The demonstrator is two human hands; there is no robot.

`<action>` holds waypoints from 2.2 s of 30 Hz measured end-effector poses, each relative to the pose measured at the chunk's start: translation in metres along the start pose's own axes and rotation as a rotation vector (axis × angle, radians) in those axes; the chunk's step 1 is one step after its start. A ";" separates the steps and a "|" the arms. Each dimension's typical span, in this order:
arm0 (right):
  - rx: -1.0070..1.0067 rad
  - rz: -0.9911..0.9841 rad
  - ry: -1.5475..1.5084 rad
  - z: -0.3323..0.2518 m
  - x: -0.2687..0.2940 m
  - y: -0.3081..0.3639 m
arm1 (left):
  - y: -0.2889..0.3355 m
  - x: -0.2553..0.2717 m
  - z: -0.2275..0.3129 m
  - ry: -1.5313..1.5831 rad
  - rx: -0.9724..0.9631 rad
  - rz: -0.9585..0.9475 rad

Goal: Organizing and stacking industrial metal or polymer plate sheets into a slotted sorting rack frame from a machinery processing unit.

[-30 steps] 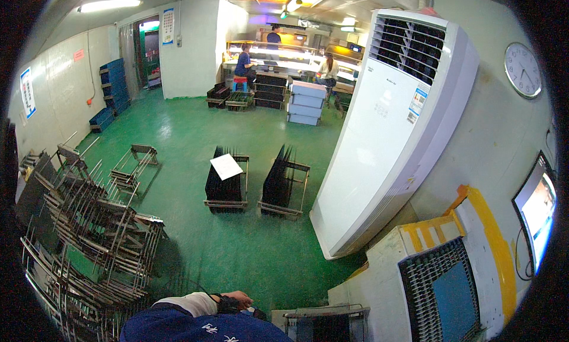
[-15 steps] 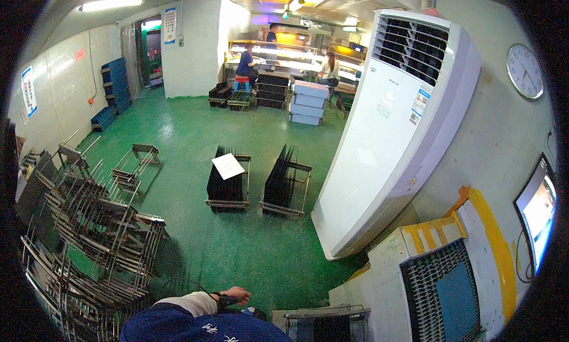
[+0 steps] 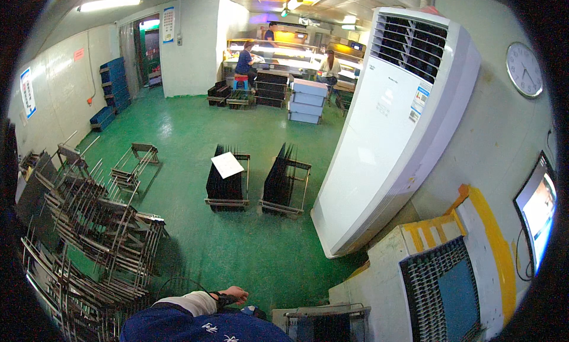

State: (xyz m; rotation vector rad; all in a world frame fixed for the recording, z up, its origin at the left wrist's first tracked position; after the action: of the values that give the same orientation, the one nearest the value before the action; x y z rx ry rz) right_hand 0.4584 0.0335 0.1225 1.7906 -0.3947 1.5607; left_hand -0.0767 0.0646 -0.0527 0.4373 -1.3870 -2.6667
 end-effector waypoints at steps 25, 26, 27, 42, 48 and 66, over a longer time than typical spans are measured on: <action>-0.021 -0.027 -0.022 -0.006 0.007 0.008 | -0.046 0.030 -0.030 -0.008 -0.038 0.038; -0.020 -0.028 -0.022 -0.005 0.005 0.006 | -0.046 0.030 -0.031 -0.018 -0.019 0.040; -0.005 -0.010 -0.021 -0.004 0.002 0.003 | -0.045 0.030 -0.032 -0.029 0.000 0.042; 0.010 0.044 0.016 -0.001 -0.003 -0.004 | -0.042 0.032 -0.028 0.019 -0.007 0.058; 0.002 0.037 -0.002 0.000 -0.001 -0.003 | -0.041 0.026 -0.026 0.020 -0.013 0.051; -0.017 0.035 -0.034 -0.002 0.005 0.002 | -0.057 0.031 -0.036 0.090 0.002 -0.064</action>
State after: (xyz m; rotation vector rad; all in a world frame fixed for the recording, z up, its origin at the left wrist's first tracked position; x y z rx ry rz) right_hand 0.4567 0.0351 0.1279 1.8081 -0.4564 1.5479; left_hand -0.0931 0.0622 -0.1250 0.6039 -1.3731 -2.6592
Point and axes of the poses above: each hand's wrist, its own y-axis away from the middle knuckle, its own x-axis out of the back of the hand, z = x × y, the point moved 9 cm from there along -y, towards the middle knuckle, and after that the axes turned 2 degrees about -x, right-handed, at the moved point
